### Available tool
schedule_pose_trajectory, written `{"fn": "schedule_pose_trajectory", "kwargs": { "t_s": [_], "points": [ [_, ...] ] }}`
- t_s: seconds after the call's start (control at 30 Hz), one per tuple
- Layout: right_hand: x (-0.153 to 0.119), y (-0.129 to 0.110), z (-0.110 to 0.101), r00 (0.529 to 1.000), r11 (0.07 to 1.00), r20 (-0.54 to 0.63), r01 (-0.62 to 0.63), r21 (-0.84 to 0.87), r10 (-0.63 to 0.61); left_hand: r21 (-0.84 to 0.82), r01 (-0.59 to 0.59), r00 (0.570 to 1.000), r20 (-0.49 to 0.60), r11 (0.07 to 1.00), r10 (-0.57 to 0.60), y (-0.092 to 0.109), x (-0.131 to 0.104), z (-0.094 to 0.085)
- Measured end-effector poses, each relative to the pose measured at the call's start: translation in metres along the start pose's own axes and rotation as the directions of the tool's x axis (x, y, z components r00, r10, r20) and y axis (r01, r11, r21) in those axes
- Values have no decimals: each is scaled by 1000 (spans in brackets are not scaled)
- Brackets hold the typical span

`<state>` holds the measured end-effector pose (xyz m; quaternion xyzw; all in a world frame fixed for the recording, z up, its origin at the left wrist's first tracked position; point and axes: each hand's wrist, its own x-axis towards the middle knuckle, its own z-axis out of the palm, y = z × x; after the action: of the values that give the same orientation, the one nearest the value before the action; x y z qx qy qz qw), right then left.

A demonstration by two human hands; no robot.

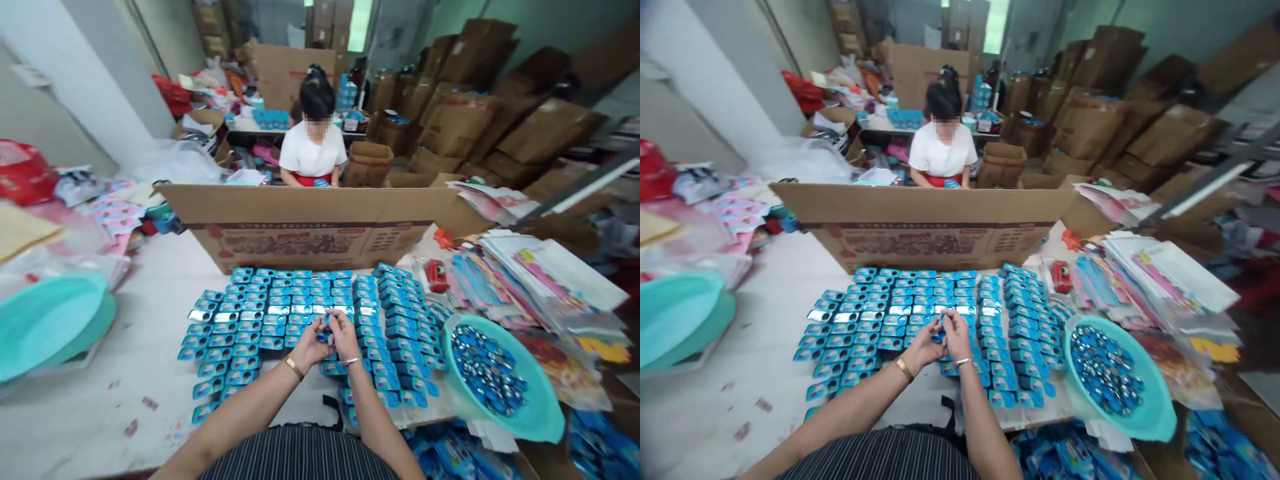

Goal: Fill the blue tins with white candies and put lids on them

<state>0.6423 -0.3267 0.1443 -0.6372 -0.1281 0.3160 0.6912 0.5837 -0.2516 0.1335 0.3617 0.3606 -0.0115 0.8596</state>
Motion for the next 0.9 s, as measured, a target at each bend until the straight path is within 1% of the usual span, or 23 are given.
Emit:
{"fn": "schedule_pose_trajectory", "kwargs": {
  "t_s": [0.03, 0.1, 0.17, 0.23, 0.27, 0.33, 0.43, 0.5, 0.6, 0.67, 0.73, 0.8, 0.9],
  "points": [
    [4, 3, 6, 1000, 999, -8, 9, -36, -9, -111, 32, 999, -15, 993, -34, 3, -3, -9],
    [15, 8, 13, 999, 997, -31, 7, -74, -10, -339, 104, 994, 2, 935, -109, 9, -9, -30],
    [31, 15, 19, 999, 992, -30, -42, -119, 39, -425, 103, 993, -6, 899, -116, 12, -13, -51],
    [52, 21, 26, 991, 957, 23, -121, -264, 131, -423, 61, 993, -64, 904, -97, 14, -15, -75],
    [64, 24, 32, 983, 922, 58, -144, -359, 176, -409, 32, 992, -101, 912, -81, 14, -15, -86],
    [89, 29, 49, 965, 838, 119, -140, -527, 236, -379, -29, 984, -171, 925, -39, 17, -15, -109],
    [130, 33, 83, 955, 738, 164, -78, -671, 249, -343, -95, 971, -239, 934, 11, 23, -15, -136],
    [156, 33, 105, 956, 639, 170, -23, -769, 239, -296, -126, 958, -285, 947, 38, 29, -15, -148],
    [187, 32, 129, 965, 434, 139, 30, -900, 222, -191, -164, 925, -370, 968, 84, 41, -13, -160],
    [200, 31, 138, 968, 297, 108, 37, -954, 228, -97, -191, 901, -413, 977, 135, 52, -8, -166],
    [208, 31, 143, 965, 185, 86, 40, -982, 248, 7, -217, 880, -431, 976, 199, 65, -1, -170],
    [213, 31, 147, 960, 100, 76, 50, -994, 270, 109, -234, 866, -428, 966, 258, 78, 9, -174],
    [220, 33, 150, 949, 19, 69, 66, -998, 308, 243, -237, 847, -422, 941, 322, 96, 28, -179]
  ]
}}
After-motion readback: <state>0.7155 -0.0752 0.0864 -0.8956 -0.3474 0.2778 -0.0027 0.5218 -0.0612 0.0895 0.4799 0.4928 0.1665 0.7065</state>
